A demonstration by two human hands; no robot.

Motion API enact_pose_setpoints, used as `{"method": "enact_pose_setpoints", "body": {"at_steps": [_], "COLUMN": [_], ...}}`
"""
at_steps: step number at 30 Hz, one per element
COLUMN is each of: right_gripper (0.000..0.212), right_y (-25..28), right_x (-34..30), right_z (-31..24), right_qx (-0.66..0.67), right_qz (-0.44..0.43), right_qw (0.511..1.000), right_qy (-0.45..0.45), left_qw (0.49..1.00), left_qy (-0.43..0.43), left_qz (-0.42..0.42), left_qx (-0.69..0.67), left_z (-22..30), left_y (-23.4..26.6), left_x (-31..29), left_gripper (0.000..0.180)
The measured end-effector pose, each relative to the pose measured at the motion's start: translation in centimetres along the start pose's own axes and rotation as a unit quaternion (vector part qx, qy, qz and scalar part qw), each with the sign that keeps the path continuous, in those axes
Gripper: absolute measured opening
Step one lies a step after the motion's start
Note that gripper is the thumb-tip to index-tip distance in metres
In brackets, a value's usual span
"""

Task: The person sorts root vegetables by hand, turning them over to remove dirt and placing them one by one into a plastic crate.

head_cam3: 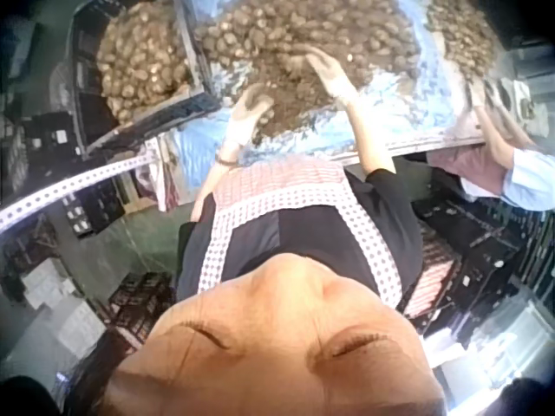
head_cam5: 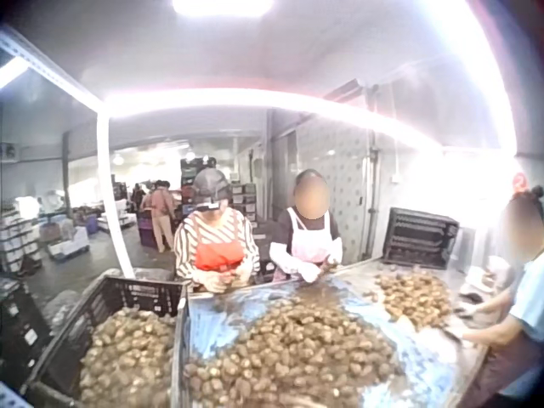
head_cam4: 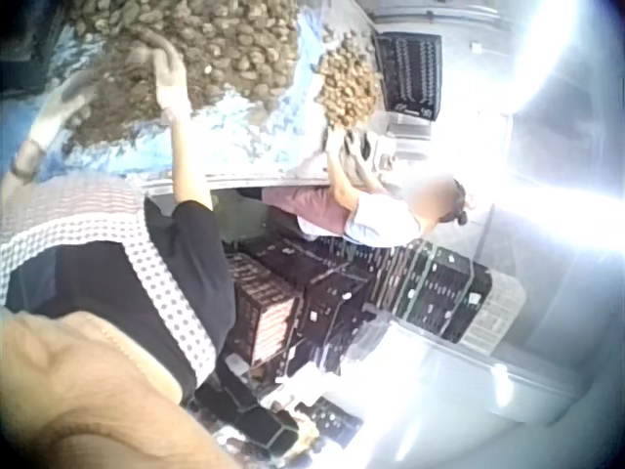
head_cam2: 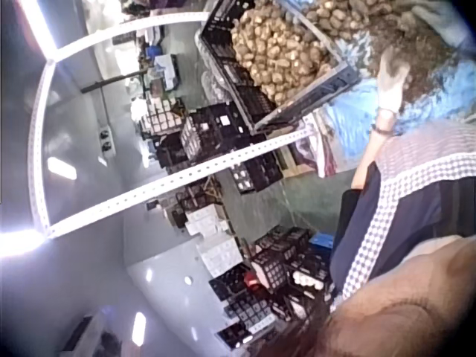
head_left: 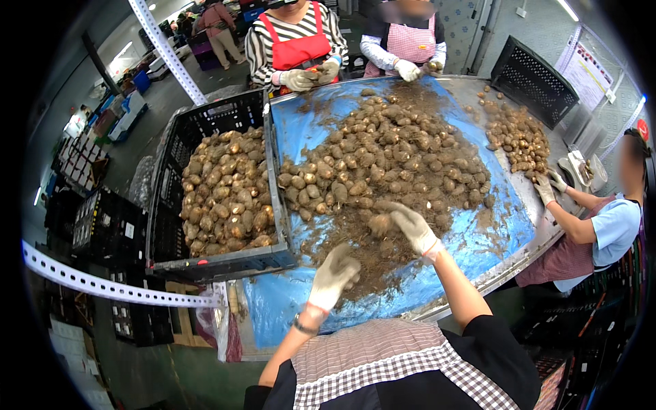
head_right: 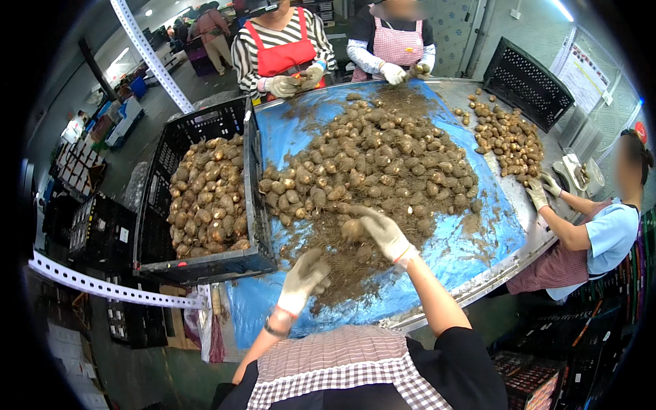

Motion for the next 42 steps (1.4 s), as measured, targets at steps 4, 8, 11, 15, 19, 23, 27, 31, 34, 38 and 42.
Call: {"method": "enact_pose_setpoints", "body": {"at_steps": [4,8,11,15,19,23,27,31,34,38,42], "right_gripper": [0.046,0.047,0.033,0.021,0.022,0.032,0.041,0.032,0.022,0.02,0.019], "right_y": [-6.4,-7.9,-10.0,-12.4,-12.5,-10.8,-10.0,-10.7,-12.0,-12.0,-9.6], "right_x": [-2.1,-3.5,-4.9,-4.8,-3.4,-3.3,-4.0,-1.7,-1.8,-2.2,-1.3], "right_z": [-2.9,-6.2,-6.4,0.0,3.2,3.9,1.4,-2.7,-3.8,-3.8,2.2], "right_qx": [-0.26,-0.489,-0.598,-0.721,-0.753,-0.393,-0.381,-0.674,-0.798,-0.801,-0.693], "right_qz": [-0.148,-0.112,-0.153,-0.224,-0.249,-0.386,-0.331,-0.194,-0.173,-0.151,-0.203], "right_qw": [0.954,0.85,0.759,0.656,0.606,0.818,0.84,0.707,0.575,0.577,0.69], "right_qy": [0.033,0.157,0.207,0.004,-0.059,-0.163,-0.197,-0.088,0.053,0.049,0.057], "left_qw": [0.984,0.985,0.976,0.895,0.776,0.695,0.694,0.81,0.947,0.939,0.724], "left_qy": [0.0,0.047,0.161,-0.042,-0.119,-0.285,-0.272,-0.151,0.106,0.088,-0.191], "left_qz": [-0.101,-0.072,-0.136,-0.278,-0.14,-0.019,0.014,0.002,-0.132,-0.142,0.034], "left_qx": [0.149,0.147,0.051,0.347,0.603,0.66,0.667,0.566,0.272,0.299,0.662], "left_z": [4.0,2.5,-0.4,-0.8,0.1,4.4,6.2,3.8,2.2,1.5,5.7], "left_y": [-2.5,-1.4,-1.4,-3.9,-3.0,-3.7,-4.0,-1.3,-1.7,-1.4,-3.2], "left_x": [2.0,2.3,1.8,1.1,1.5,-0.2,-0.3,2.2,1.7,2.0,1.7], "left_gripper": [0.048,0.018,0.017,0.031,0.033,0.012,0.015,0.022,0.028,0.026,0.019]}}
Point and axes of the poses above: each hand's wrist, its own x-axis towards the middle knuckle, its own y-axis out of the back of the hand, z = x × y, the point moved 8 cm from there along x, towards the middle knuckle, and after that the axes turned 3 degrees about -y, right-handed, at the moved point
